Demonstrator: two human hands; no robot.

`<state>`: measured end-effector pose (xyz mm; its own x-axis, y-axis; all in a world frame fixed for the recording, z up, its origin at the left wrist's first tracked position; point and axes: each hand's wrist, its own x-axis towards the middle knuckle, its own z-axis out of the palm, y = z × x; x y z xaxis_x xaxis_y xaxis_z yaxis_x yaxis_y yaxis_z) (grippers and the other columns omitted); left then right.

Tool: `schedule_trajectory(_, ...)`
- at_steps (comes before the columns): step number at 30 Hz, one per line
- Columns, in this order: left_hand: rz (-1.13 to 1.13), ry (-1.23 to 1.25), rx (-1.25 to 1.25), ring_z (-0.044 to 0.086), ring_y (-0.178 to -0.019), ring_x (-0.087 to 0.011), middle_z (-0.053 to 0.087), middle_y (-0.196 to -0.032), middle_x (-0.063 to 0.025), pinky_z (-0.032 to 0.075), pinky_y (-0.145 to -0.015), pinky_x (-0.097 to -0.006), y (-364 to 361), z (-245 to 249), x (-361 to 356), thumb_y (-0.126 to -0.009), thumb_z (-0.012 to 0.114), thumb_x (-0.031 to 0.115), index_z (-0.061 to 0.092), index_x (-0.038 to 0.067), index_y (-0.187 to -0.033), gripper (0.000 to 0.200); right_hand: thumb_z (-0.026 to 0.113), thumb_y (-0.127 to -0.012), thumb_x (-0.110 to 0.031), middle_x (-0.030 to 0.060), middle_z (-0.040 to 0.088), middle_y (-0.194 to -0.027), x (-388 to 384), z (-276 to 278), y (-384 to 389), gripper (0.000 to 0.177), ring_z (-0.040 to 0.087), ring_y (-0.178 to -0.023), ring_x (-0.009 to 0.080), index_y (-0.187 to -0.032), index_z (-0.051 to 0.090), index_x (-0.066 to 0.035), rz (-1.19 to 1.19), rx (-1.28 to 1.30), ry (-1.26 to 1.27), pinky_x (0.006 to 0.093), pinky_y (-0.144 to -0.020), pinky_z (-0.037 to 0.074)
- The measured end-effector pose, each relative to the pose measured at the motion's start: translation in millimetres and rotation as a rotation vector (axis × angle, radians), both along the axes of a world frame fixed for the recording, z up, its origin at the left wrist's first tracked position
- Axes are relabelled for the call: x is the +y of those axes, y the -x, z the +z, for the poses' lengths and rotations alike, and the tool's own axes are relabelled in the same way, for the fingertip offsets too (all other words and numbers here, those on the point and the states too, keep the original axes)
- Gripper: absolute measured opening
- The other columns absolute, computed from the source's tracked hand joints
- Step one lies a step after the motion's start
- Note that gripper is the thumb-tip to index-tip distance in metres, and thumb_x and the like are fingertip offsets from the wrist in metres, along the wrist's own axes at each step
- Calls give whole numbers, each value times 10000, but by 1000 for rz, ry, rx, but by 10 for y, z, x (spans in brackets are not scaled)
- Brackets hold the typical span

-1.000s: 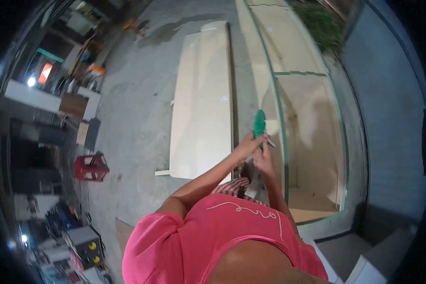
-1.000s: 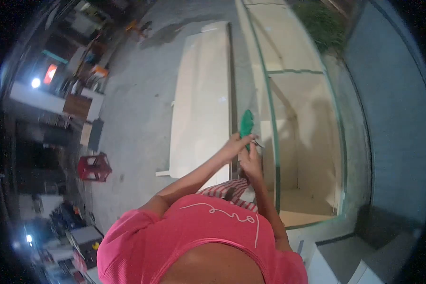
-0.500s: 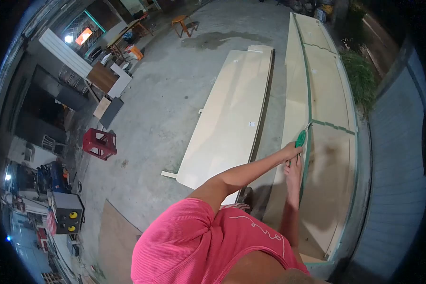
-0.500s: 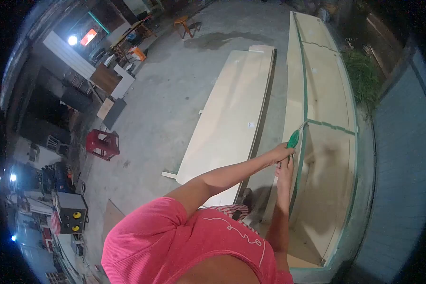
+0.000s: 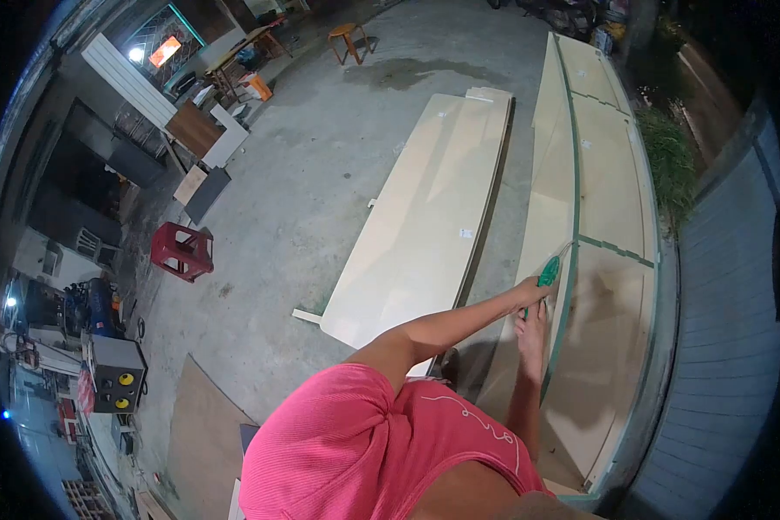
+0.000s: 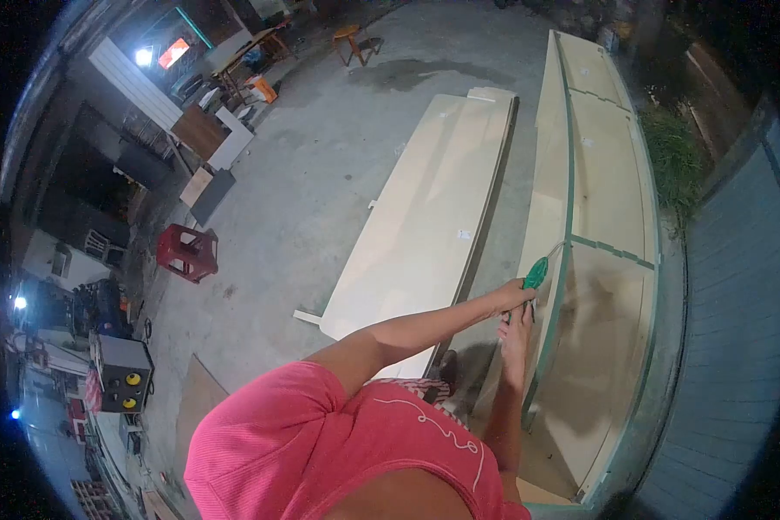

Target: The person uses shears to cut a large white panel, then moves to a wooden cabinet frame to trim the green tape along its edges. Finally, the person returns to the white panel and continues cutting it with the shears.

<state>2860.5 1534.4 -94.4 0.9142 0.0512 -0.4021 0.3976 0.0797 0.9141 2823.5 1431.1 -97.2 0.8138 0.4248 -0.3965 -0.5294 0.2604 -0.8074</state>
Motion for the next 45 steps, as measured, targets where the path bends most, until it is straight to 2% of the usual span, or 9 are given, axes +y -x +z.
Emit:
schedule_trajectory(5, 5, -22, 45, 534, -623, -174, 578, -737, -102, 441, -558, -332, 156, 112, 11, -751, 568, 295, 576, -32, -855, 343, 430, -938, -349, -49, 388, -694, 30, 129, 152, 246, 296, -497, 4, -1050, 446, -131, -21, -38, 26, 153, -387, 195)
schedule_trajectory(14, 86, 15, 37, 507, -597, -162, 546, -706, -85, 420, -520, -324, 983, 324, -119, -756, 562, 218, 552, -19, -895, 275, 463, -915, -368, -62, 404, -679, -190, 263, 834, 287, 338, -523, 12, -1066, 459, -124, 109, -121, 127, 171, -430, 258)
schedule_trajectory(16, 102, 12, 20, 512, -501, -150, 537, -678, -73, 384, -360, -290, 1281, 361, -164, -769, 578, 252, 517, 2, -899, 288, 460, -917, -366, -62, 398, -669, -258, 305, 1085, 293, 338, -510, 8, -1087, 452, -128, 167, -77, 95, 168, -431, 258)
schedule_trajectory(21, 189, 12, -15, 505, -480, -145, 543, -689, -75, 391, -373, -278, 2164, 416, -417, -783, 570, 245, 529, 5, -898, 269, 503, -906, -273, -66, 385, -633, -520, 422, 1842, 287, 298, -446, 9, -1139, 428, -124, 205, -62, 47, 163, -377, 217)
schedule_trajectory(24, 148, -9, -105, 519, -573, -147, 572, -747, -87, 431, -505, -311, 2743, 367, -534, -798, 562, 232, 503, -6, -960, 294, 520, -896, -222, -66, 379, -608, -698, 491, 2364, 197, 295, -417, 7, -1053, 436, -137, 274, -110, 57, 167, -350, 211)
schedule_trajectory(30, 227, -163, -73, 542, -754, -195, 573, -776, -118, 443, -724, -334, 3984, 696, -885, -800, 557, 233, 516, -36, -968, 319, 522, -868, -115, -68, 370, -599, -1008, 592, 3439, 320, 324, -425, 19, -1164, 401, -131, 359, -105, 121, 182, -347, 234)
schedule_trajectory(36, 353, -164, -80, 555, -756, -176, 593, -826, -120, 455, -672, -307, 4895, 644, -821, -798, 524, 247, 523, -65, -974, 359, 525, -848, -110, -45, 432, -620, -878, 542, 4189, 261, 352, -441, 30, -1100, 466, -78, 479, -220, 242, 205, -368, 252)
schedule_trajectory(42, 434, -252, -99, 539, -709, -160, 567, -785, -90, 454, -641, -301, 5541, 635, -616, -802, 515, 230, 495, -41, -1007, 341, 542, -866, -136, -32, 447, -609, -675, 529, 4733, 193, 388, -452, 45, -1030, 467, -68, 595, -106, 159, 216, -385, 293)
schedule_trajectory(45, 363, -289, -66, 553, -716, -186, 572, -785, -131, 455, -660, -315, 5762, 733, -516, -815, 503, 245, 466, -13, -1085, 376, 575, -836, -126, -10, 495, -637, -512, 430, 4947, 251, 456, -489, 56, -1038, 446, -51, 557, -250, 122, 207, -403, 333)
